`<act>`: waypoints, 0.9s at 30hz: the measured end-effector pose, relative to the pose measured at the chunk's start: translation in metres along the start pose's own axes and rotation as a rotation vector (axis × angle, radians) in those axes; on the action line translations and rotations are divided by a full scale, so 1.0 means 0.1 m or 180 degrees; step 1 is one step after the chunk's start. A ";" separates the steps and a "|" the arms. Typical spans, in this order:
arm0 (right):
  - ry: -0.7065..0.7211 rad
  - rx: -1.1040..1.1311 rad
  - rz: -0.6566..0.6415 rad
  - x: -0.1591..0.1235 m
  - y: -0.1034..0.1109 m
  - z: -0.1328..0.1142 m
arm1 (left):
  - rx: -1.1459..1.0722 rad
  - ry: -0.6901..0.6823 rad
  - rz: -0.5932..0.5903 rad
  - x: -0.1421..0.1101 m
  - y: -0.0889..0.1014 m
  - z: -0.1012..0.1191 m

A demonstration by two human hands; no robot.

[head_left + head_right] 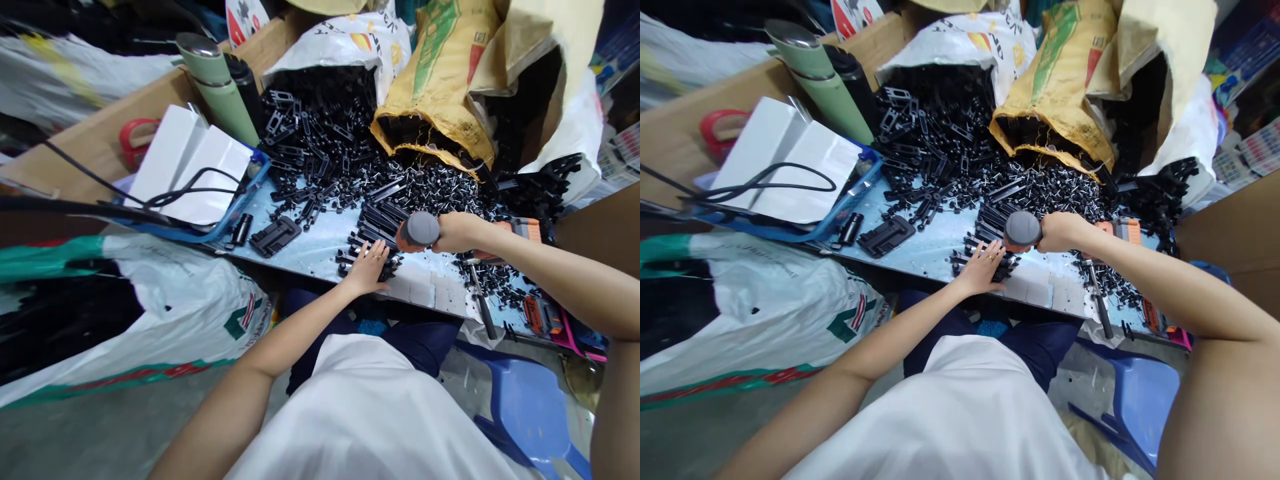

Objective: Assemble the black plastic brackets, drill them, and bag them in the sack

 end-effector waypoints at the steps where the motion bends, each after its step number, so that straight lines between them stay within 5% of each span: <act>1: 0.0047 0.0010 0.0007 -0.05 0.01 -0.03 | -0.0004 0.0018 0.0057 -0.03 0.02 0.01; 10: 0.0157 -0.0094 -0.0417 -0.05 -0.14 -0.19 | -0.0059 0.0175 0.0179 -0.10 0.00 0.05; 16: 0.0187 -0.0186 -0.0101 -0.26 -0.14 -0.21 | -0.0158 0.0160 0.0339 -0.12 -0.02 0.04; 22: 0.0356 0.0006 -0.0310 -0.28 -0.13 -0.43 | -0.0310 0.0077 0.0382 -0.14 -0.03 0.03; 27: 0.0280 0.0358 -0.0185 -0.37 -0.33 -0.35 | -0.0119 0.0060 0.0445 -0.16 -0.06 0.03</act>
Point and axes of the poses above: each hand's wrist, its own x-axis towards the middle knuckle, its own y-axis out of the back of the hand, z = x × y, the point moved 4 cm from there along x, towards the middle knuckle, and after that the axes turned 6 degrees about z, right-handed, at the moved point
